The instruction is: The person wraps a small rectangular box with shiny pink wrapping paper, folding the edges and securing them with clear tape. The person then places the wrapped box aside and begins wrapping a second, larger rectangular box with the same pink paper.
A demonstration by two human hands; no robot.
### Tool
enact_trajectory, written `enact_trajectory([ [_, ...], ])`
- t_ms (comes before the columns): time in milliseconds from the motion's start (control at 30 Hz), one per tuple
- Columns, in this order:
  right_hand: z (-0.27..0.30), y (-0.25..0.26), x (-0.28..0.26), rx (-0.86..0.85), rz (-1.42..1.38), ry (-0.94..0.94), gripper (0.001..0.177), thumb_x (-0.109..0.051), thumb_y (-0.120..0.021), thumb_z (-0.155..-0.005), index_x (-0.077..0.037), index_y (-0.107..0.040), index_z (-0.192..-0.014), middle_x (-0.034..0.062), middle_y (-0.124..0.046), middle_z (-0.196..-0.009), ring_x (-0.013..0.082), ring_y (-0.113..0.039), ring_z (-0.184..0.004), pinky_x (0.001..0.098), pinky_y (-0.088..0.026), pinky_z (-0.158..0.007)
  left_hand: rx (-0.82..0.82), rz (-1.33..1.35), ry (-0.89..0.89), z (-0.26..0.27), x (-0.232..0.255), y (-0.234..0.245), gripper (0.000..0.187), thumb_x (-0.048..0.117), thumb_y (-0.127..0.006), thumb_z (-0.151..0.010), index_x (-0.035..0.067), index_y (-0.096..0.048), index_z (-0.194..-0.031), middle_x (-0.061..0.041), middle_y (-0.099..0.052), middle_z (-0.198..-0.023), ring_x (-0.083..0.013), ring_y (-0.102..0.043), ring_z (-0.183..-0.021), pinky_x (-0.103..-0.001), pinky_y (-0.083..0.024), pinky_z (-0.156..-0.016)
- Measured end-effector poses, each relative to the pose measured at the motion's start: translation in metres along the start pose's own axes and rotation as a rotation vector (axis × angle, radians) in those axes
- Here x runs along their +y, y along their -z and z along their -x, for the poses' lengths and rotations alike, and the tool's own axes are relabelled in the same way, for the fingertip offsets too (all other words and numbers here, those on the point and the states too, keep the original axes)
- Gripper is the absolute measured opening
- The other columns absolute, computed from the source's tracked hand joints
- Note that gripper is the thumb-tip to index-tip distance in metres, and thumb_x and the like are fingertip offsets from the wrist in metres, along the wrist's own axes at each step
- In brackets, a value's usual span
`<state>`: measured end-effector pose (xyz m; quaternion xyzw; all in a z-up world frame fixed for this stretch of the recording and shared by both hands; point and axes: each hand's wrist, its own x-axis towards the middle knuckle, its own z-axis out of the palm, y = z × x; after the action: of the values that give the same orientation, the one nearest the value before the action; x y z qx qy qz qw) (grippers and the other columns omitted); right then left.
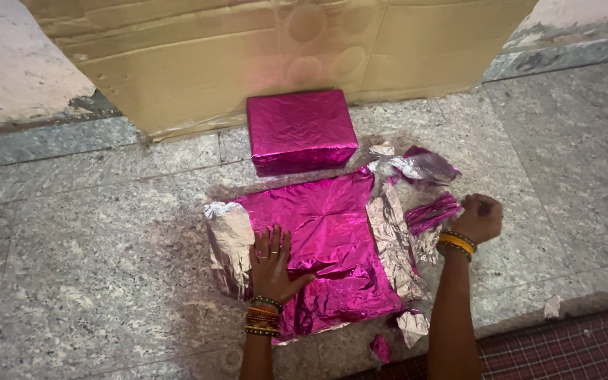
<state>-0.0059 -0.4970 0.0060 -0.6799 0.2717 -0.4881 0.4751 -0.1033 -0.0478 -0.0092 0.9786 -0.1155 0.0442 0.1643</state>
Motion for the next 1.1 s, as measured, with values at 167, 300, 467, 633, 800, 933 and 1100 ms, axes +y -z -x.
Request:
enact_trajectory([
  [167,-0.004,0.007,-0.001,0.062,-0.008,-0.142,0.012,0.009,-0.074,-0.090,0.001,-0.065,-0.092,0.0109,-0.074,-0.086,0.0195,-0.076,-0.075,0.0311,-0.065,-0.065,-0.037,0.015,0.023,-0.001,0.000,-0.004,0.129,0.095,-0.055,-0.065,0.016,-0.017,-0.160,-0.013,-0.008,-0.168,-0.0375,-0.005,-0.154,-0.065,-0.003,-0.119],
  [300,-0.007,0.016,0.020,0.111,0.276,-0.067,0.031,0.014,-0.069,-0.080,-0.003,-0.076,-0.104,0.0098,-0.076,-0.102,0.0234,-0.078,-0.097,0.0294,-0.066,-0.080,-0.038,0.001,0.033,0.003,0.001,-0.007,0.128,0.093,-0.060,-0.066,0.017,-0.018,-0.160,-0.011,-0.009,-0.169,-0.0356,-0.006,-0.155,-0.066,-0.006,-0.120],
  [467,0.016,0.006,0.017,-0.001,0.398,0.201,0.037,0.015,-0.061,-0.078,-0.002,-0.077,-0.106,0.0251,-0.058,-0.141,0.0357,-0.051,-0.134,0.0397,-0.058,-0.097,0.176,0.031,-0.042,0.016,0.004,-0.004,0.120,0.082,-0.067,-0.069,0.016,-0.025,-0.160,-0.013,-0.015,-0.169,-0.0394,-0.010,-0.156,-0.069,-0.011,-0.118],
  [633,0.096,-0.031,-0.030,-0.405,0.104,0.575,0.022,-0.004,-0.071,-0.094,-0.002,-0.070,-0.115,0.0145,-0.065,-0.125,0.0284,-0.058,-0.125,0.0424,-0.048,-0.112,0.203,0.001,0.003,0.015,0.010,0.000,0.111,0.082,-0.063,-0.071,0.018,-0.032,-0.155,-0.008,-0.021,-0.166,-0.0358,-0.014,-0.153,-0.071,-0.009,-0.116],
  [800,0.187,-0.084,-0.076,-0.994,0.418,0.503,0.080,-0.061,-0.031,-0.105,-0.007,-0.025,-0.163,0.0203,-0.028,-0.167,0.0370,-0.023,-0.156,0.0518,-0.015,-0.128,-0.162,-0.105,0.313,-0.009,0.011,-0.006,0.074,0.078,-0.039,-0.097,0.033,-0.036,-0.154,0.005,-0.023,-0.172,-0.0148,-0.017,-0.162,-0.064,-0.007,-0.134],
  [933,0.213,-0.104,-0.092,-1.046,0.849,0.692,0.091,-0.073,-0.019,-0.099,-0.011,-0.010,-0.164,0.0190,-0.009,-0.171,0.0359,-0.008,-0.157,0.0536,-0.003,-0.125,0.201,-0.086,0.180,-0.040,0.006,-0.016,0.081,0.069,-0.031,-0.103,0.017,-0.026,-0.164,-0.008,-0.020,-0.176,-0.0239,-0.010,-0.163,-0.061,-0.009,-0.131],
  [1100,0.205,-0.085,-0.093,-1.146,1.013,0.550,0.103,-0.083,-0.022,-0.091,-0.011,-0.008,-0.163,0.0201,-0.006,-0.169,0.0372,-0.005,-0.156,0.0578,-0.002,-0.122,-0.116,-0.193,0.317,-0.041,0.004,-0.004,0.101,0.081,-0.032,-0.089,0.011,-0.013,-0.159,-0.010,-0.007,-0.169,-0.0324,-0.003,-0.154,-0.064,-0.005,-0.118],
])
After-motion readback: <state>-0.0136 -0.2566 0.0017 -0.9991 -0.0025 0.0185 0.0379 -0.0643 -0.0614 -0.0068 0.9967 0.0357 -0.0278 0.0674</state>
